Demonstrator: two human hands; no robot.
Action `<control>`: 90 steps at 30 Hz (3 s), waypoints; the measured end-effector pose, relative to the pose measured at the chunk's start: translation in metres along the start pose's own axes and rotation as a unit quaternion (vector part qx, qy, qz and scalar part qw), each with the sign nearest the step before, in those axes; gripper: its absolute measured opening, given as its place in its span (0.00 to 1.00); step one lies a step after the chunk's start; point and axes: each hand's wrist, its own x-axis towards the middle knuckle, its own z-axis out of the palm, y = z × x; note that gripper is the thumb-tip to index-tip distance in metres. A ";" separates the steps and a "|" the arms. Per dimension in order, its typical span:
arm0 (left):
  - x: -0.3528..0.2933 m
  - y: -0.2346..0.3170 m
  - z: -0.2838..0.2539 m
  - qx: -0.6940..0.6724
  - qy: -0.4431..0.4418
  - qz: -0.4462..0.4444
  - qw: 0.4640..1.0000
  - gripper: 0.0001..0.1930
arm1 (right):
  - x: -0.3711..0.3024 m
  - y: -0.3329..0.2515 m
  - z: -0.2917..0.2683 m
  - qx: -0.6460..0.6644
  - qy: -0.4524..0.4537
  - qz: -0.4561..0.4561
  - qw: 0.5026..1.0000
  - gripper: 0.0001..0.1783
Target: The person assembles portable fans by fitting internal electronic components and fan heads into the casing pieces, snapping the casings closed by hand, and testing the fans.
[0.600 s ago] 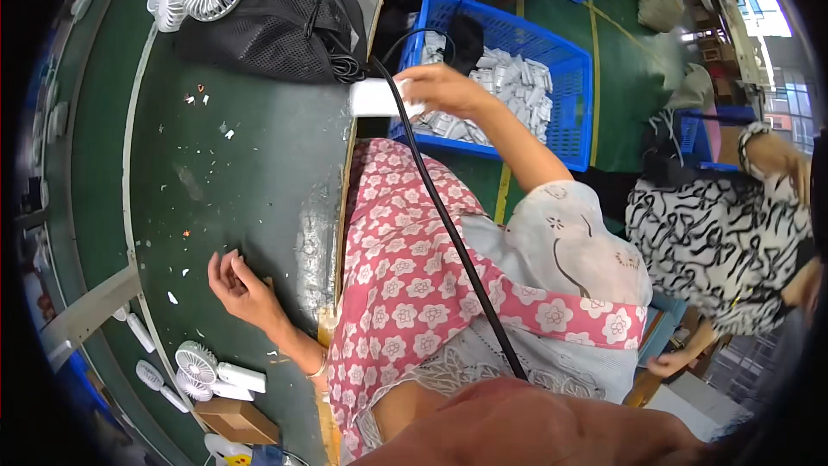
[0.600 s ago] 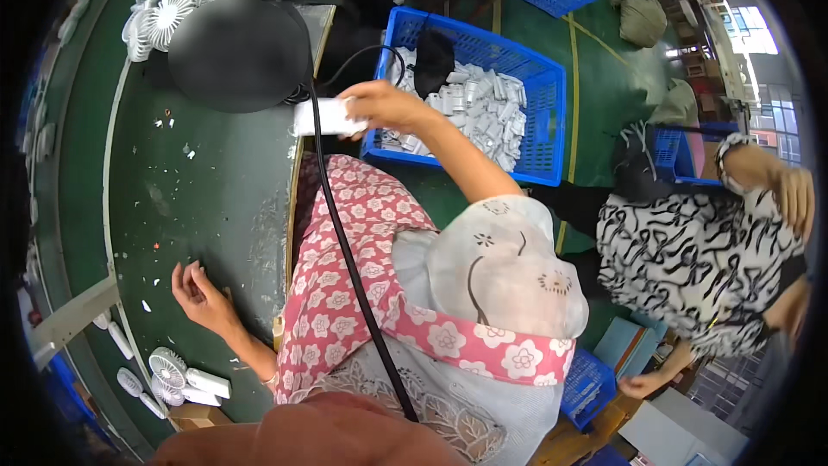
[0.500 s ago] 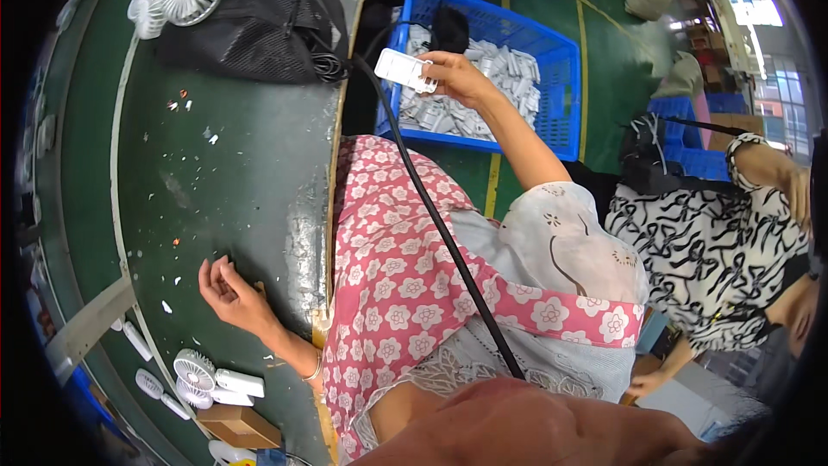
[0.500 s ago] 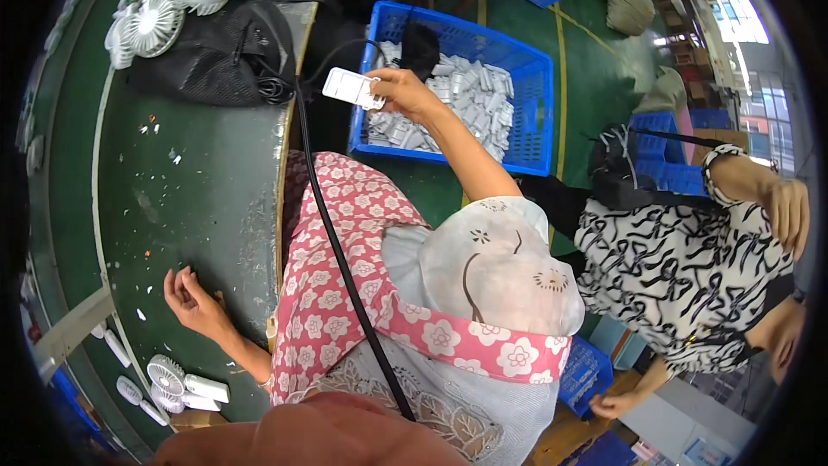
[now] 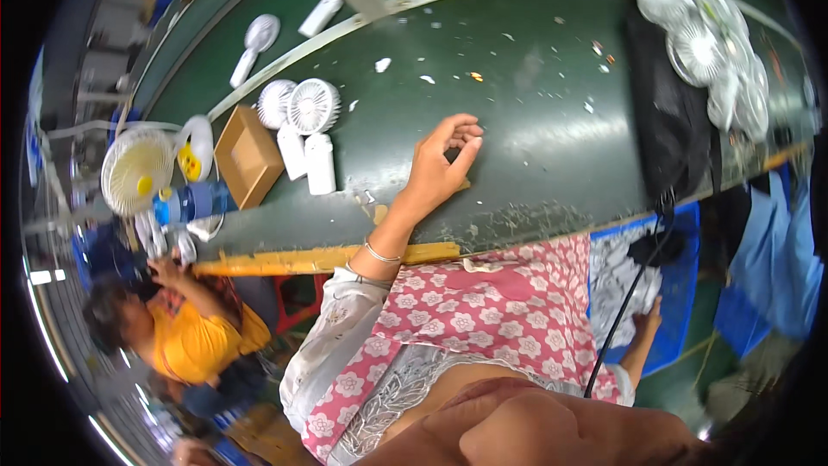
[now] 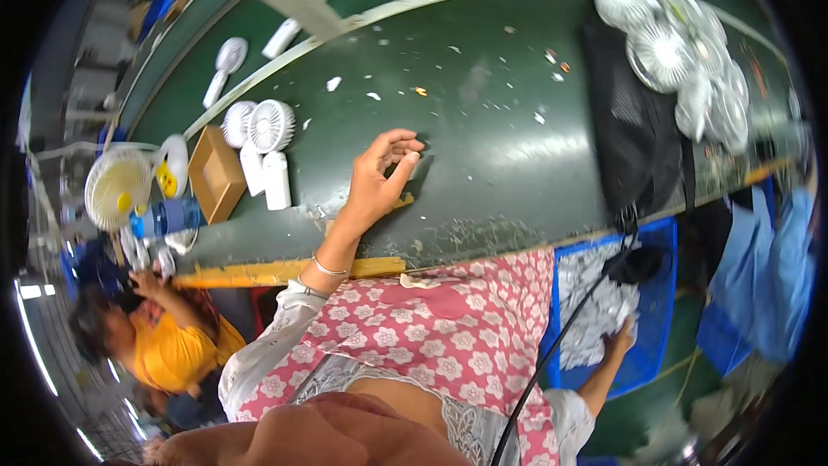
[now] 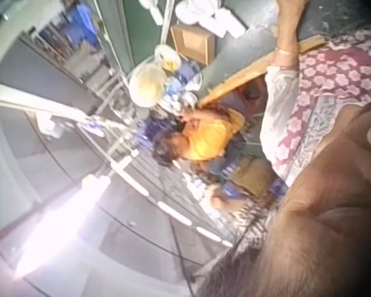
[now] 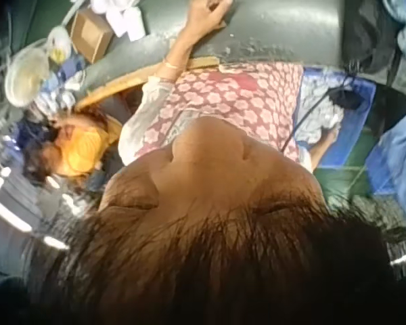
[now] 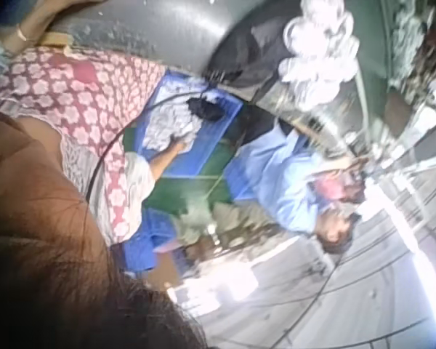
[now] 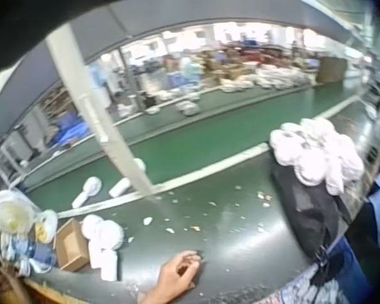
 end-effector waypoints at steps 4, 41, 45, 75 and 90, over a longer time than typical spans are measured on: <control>0.043 0.010 -0.068 0.209 0.145 0.074 0.964 0.11 | -0.089 -0.063 0.057 -0.244 -0.362 -0.027 0.899 0.14; -0.022 0.020 -0.004 0.221 0.099 0.128 0.962 0.24 | -0.451 -0.265 0.321 0.018 -0.714 -0.320 0.622 0.25; 0.009 0.010 -0.002 -0.409 -0.314 -0.251 0.819 0.25 | -0.401 -0.271 0.337 0.105 -0.774 -0.255 0.570 0.31; 0.040 0.019 0.024 0.159 0.107 0.055 0.980 0.25 | -0.411 -0.293 0.337 0.152 -0.696 -0.344 0.611 0.28; 0.034 -0.015 0.007 0.072 0.188 0.014 0.979 0.16 | -0.389 -0.295 0.345 0.342 -0.725 0.033 0.597 0.25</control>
